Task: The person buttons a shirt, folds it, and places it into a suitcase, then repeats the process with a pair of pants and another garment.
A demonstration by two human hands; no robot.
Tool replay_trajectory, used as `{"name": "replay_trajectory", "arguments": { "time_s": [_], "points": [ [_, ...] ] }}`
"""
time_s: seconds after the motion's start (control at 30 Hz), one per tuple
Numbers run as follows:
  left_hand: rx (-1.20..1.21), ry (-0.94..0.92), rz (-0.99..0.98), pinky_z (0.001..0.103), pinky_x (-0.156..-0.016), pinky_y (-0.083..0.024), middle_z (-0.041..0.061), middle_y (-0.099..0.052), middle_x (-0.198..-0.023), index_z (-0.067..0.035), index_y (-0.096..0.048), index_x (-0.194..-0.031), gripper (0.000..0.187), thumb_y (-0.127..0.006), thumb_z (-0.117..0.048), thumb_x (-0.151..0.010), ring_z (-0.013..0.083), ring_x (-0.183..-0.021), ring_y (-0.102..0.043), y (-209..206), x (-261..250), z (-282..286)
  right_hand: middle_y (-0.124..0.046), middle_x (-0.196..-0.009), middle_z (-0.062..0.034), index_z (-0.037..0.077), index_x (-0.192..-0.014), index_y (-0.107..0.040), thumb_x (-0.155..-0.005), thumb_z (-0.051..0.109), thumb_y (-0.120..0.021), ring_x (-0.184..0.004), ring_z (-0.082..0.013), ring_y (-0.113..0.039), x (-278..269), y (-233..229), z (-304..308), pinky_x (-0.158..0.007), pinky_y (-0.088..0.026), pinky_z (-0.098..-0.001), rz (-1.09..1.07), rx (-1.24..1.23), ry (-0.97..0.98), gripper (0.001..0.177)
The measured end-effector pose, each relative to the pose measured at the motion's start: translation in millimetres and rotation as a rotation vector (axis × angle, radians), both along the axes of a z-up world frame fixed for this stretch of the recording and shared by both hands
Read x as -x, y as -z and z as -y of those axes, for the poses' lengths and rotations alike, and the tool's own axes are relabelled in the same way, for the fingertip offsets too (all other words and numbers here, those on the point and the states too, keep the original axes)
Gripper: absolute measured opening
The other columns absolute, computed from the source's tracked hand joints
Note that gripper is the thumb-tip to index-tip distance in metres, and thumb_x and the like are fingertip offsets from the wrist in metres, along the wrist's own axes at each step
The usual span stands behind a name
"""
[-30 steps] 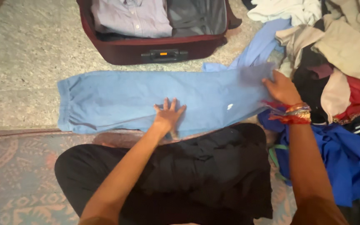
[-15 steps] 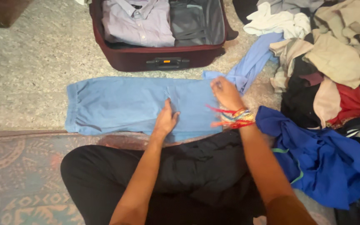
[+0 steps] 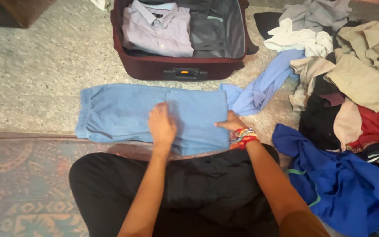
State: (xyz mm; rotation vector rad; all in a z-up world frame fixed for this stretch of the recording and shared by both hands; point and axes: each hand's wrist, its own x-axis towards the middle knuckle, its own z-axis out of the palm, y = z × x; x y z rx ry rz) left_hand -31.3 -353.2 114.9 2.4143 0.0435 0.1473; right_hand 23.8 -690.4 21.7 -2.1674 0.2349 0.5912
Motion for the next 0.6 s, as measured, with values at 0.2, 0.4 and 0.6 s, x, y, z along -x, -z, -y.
{"name": "replay_trajectory", "arguments": {
  "time_s": [0.2,0.4,0.6],
  "points": [
    [-0.045,0.534,0.238,0.055,-0.114,-0.025,0.019,-0.046,-0.151,-0.010,-0.051,-0.145,0.051,-0.061,-0.024,-0.097,0.0362,-0.140,-0.039,27,25,62,-0.075,-0.108,-0.0110,-0.002,-0.124,-0.068,-0.087,0.027,-0.080,-0.093,-0.0208,-0.068,-16,-12,84,-0.079,-0.056,-0.0345,0.284,-0.075,0.023,0.049],
    [0.086,0.671,-0.022,0.051,-0.120,-0.025,0.008,-0.051,-0.152,-0.019,-0.063,-0.136,0.040,-0.058,-0.031,-0.098,0.0263,-0.145,-0.040,4,26,57,-0.070,-0.118,-0.0203,-0.005,-0.134,-0.061,-0.090,0.026,-0.076,-0.105,-0.0308,-0.068,11,-78,123,-0.092,-0.052,-0.0409,0.426,0.260,-0.015,0.056],
    [1.160,0.384,-0.575,0.044,-0.084,-0.056,0.015,-0.062,-0.134,-0.016,-0.039,-0.154,0.066,-0.041,-0.050,-0.098,0.0343,-0.099,-0.070,-16,-22,30,-0.066,-0.113,-0.0151,0.004,-0.135,-0.057,-0.097,0.036,-0.064,-0.095,-0.0224,-0.069,27,-173,-66,-0.079,-0.056,-0.0346,0.166,-0.394,-0.197,0.050]
  ]
}}
